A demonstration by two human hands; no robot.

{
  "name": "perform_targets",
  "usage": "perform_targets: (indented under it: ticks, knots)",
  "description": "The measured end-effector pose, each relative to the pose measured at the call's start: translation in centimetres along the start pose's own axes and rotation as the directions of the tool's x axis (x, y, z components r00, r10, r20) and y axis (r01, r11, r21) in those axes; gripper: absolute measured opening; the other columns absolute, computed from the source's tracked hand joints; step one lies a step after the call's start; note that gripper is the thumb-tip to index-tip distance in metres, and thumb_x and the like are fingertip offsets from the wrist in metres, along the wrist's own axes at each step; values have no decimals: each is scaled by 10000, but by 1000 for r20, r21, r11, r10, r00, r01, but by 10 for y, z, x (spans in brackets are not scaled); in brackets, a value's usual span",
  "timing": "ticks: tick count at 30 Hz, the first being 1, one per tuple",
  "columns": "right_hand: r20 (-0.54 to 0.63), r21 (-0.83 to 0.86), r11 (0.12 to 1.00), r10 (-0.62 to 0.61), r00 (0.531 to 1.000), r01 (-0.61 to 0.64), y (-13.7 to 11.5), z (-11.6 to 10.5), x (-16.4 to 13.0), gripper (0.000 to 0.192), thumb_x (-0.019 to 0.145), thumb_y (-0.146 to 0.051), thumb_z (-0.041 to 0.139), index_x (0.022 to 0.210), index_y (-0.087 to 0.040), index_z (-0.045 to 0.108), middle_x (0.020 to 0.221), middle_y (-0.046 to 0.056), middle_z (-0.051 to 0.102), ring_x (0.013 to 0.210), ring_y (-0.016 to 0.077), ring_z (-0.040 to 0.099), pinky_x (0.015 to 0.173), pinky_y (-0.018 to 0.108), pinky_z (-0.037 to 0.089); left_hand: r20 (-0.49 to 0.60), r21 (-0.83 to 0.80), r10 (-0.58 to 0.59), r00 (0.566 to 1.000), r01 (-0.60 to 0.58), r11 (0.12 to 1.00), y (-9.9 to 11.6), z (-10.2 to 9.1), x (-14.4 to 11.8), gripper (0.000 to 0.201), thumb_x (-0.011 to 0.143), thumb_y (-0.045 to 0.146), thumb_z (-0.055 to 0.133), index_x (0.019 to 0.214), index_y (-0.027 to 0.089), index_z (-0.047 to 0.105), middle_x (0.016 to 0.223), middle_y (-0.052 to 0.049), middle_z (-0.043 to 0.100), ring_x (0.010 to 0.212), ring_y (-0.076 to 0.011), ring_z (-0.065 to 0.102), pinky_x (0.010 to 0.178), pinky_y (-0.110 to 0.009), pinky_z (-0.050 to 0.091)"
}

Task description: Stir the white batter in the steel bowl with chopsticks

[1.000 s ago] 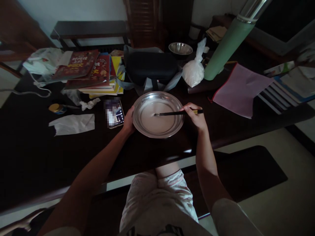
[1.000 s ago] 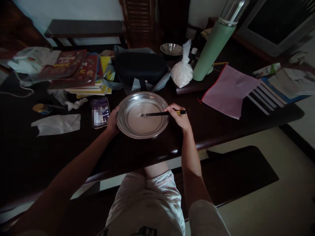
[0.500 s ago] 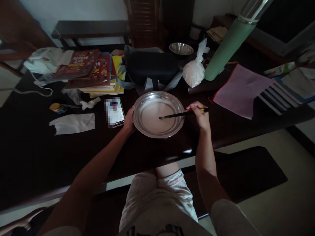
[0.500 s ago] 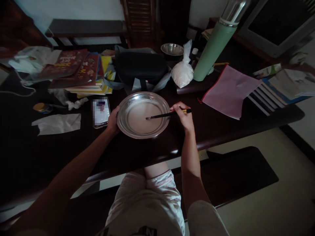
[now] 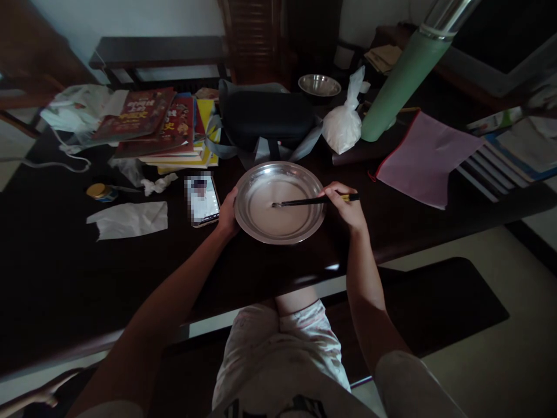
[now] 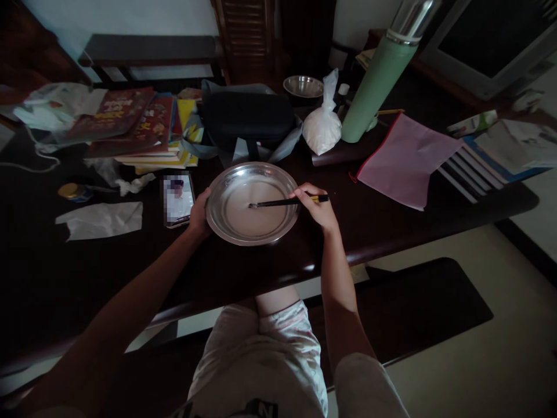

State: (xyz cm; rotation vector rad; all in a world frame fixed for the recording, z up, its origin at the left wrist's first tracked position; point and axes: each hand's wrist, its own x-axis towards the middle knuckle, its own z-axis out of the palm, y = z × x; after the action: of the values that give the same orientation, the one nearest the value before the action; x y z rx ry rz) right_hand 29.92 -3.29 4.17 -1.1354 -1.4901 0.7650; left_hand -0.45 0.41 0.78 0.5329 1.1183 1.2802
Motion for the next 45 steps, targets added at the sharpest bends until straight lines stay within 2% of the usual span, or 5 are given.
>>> perform_targets:
  ticks: [5, 10, 15, 20, 45]
  knots:
    - [-140, 13, 999, 43, 989, -42, 2, -2, -1, 474, 870, -726, 702, 748, -270, 751, 708, -7, 741, 717, 193, 718, 734, 357, 590, 23, 37, 32, 999, -33, 999, -3, -2, 2, 303, 784, 515, 777, 835, 223, 719, 764, -38, 756, 990, -286, 755, 867, -379, 607]
    - [0, -23, 1000, -1, 1000, 1, 1, 0, 0, 490, 865, -736, 702, 728, -269, 761, 755, 10, 762, 776, 202, 732, 759, 362, 594, 5, 37, 40, 999, -40, 999, -4, -2, 3, 303, 800, 515, 757, 866, 220, 731, 811, -48, 771, 1004, -300, 752, 866, -396, 611]
    - [-142, 18, 1000, 23, 990, -21, 1, -1, -1, 452, 880, -702, 713, 747, -273, 758, 715, -7, 746, 728, 191, 720, 737, 352, 591, 13, 30, 37, 999, -37, 999, -3, -2, 2, 297, 808, 499, 763, 871, 210, 739, 797, -27, 772, 980, -279, 761, 888, -379, 612]
    - [-1, 3, 1000, 2, 1000, -2, 1, -1, -1, 459, 869, -706, 723, 734, -270, 772, 757, 7, 763, 774, 198, 735, 765, 360, 597, 16, 13, 25, 1000, -25, 1000, -1, -1, 0, 281, 825, 492, 754, 868, 215, 728, 839, -37, 784, 1013, -282, 760, 912, -393, 616]
    - [-111, 8, 1000, 22, 994, -21, 2, -2, -1, 471, 888, -712, 696, 754, -265, 760, 715, -5, 747, 731, 190, 729, 743, 352, 597, 35, 10, 36, 999, -37, 999, -6, -6, 6, 268, 815, 473, 755, 835, 207, 729, 768, -33, 758, 987, -269, 764, 908, -374, 614]
